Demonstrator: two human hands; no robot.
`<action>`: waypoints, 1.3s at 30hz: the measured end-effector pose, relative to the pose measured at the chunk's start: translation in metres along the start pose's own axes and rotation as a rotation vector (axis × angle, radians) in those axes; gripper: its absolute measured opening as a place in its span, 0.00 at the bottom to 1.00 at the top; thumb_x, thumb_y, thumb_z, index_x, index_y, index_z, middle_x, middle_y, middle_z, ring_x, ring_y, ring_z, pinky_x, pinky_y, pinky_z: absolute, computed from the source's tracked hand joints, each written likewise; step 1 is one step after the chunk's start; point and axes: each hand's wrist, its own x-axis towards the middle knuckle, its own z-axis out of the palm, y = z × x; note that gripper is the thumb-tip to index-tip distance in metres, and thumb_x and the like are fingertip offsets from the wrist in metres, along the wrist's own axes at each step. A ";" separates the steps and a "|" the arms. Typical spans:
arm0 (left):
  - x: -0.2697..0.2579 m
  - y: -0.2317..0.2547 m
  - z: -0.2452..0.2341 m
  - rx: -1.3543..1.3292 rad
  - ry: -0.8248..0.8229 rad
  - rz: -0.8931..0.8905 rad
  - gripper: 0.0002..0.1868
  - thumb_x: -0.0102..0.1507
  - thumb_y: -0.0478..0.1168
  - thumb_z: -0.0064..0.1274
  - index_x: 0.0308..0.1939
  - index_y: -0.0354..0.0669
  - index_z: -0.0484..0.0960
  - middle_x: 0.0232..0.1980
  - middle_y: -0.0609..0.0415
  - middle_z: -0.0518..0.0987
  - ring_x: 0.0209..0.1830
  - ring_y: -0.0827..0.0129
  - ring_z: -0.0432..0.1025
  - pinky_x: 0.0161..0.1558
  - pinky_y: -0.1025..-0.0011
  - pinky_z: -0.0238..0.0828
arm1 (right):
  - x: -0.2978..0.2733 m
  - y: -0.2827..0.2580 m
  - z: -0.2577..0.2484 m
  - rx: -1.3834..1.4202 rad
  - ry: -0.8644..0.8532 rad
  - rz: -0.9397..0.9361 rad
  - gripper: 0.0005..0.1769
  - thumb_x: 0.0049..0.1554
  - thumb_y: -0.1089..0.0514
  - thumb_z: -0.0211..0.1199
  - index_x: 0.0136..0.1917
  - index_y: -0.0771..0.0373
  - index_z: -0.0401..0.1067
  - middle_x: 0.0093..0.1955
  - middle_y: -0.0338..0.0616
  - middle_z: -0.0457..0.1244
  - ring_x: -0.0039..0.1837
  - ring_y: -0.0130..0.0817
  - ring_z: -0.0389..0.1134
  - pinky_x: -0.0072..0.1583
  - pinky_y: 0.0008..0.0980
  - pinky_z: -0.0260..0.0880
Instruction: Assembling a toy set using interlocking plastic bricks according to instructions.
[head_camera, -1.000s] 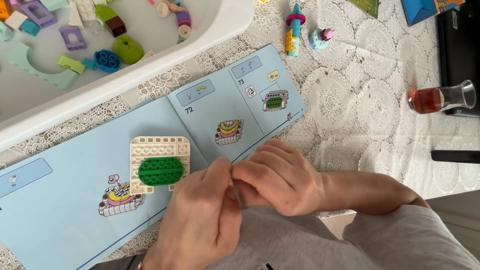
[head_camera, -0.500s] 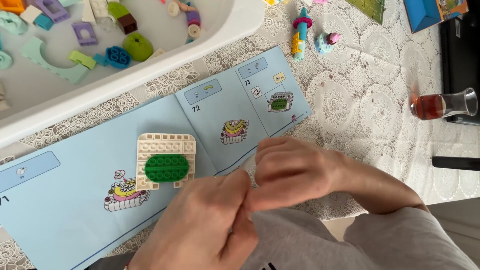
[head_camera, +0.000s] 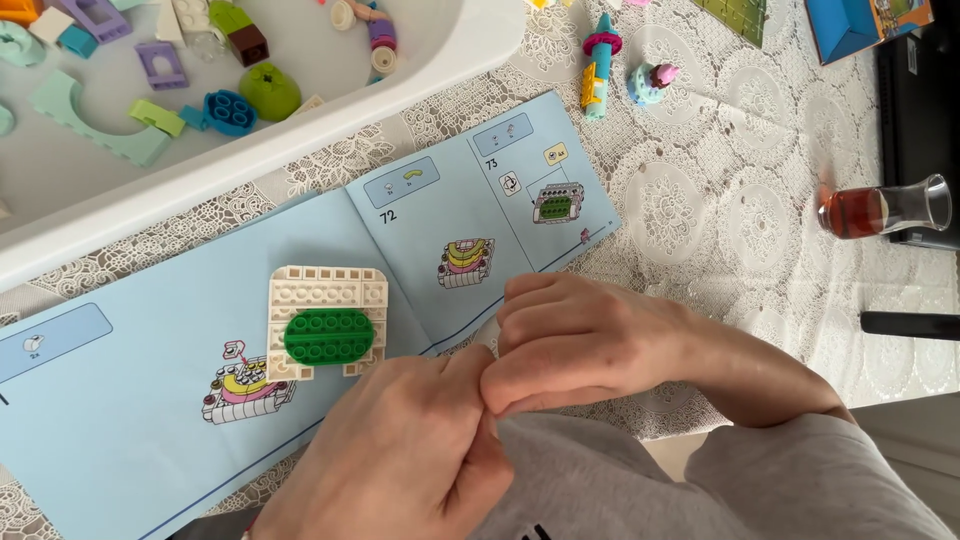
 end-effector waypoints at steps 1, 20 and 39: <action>0.001 0.000 0.000 0.020 0.030 0.023 0.11 0.50 0.32 0.53 0.36 0.33 0.75 0.26 0.39 0.79 0.28 0.43 0.77 0.33 0.50 0.72 | 0.000 0.000 -0.001 -0.004 -0.010 0.017 0.10 0.64 0.60 0.71 0.54 0.65 0.72 0.41 0.37 0.59 0.41 0.34 0.62 0.45 0.39 0.58; -0.001 -0.022 0.016 0.038 0.136 0.091 0.08 0.51 0.33 0.52 0.33 0.34 0.74 0.28 0.41 0.79 0.26 0.45 0.76 0.32 0.54 0.72 | -0.009 0.011 0.014 -0.177 -0.050 -0.066 0.09 0.63 0.61 0.71 0.50 0.65 0.71 0.41 0.40 0.57 0.41 0.33 0.62 0.44 0.38 0.63; -0.050 -0.014 -0.053 -0.139 0.467 -0.308 0.17 0.73 0.40 0.40 0.34 0.43 0.81 0.28 0.61 0.76 0.23 0.81 0.61 0.23 0.79 0.62 | -0.003 0.018 0.030 -0.203 0.250 0.279 0.13 0.55 0.63 0.76 0.54 0.62 0.80 0.40 0.37 0.63 0.41 0.28 0.64 0.43 0.33 0.63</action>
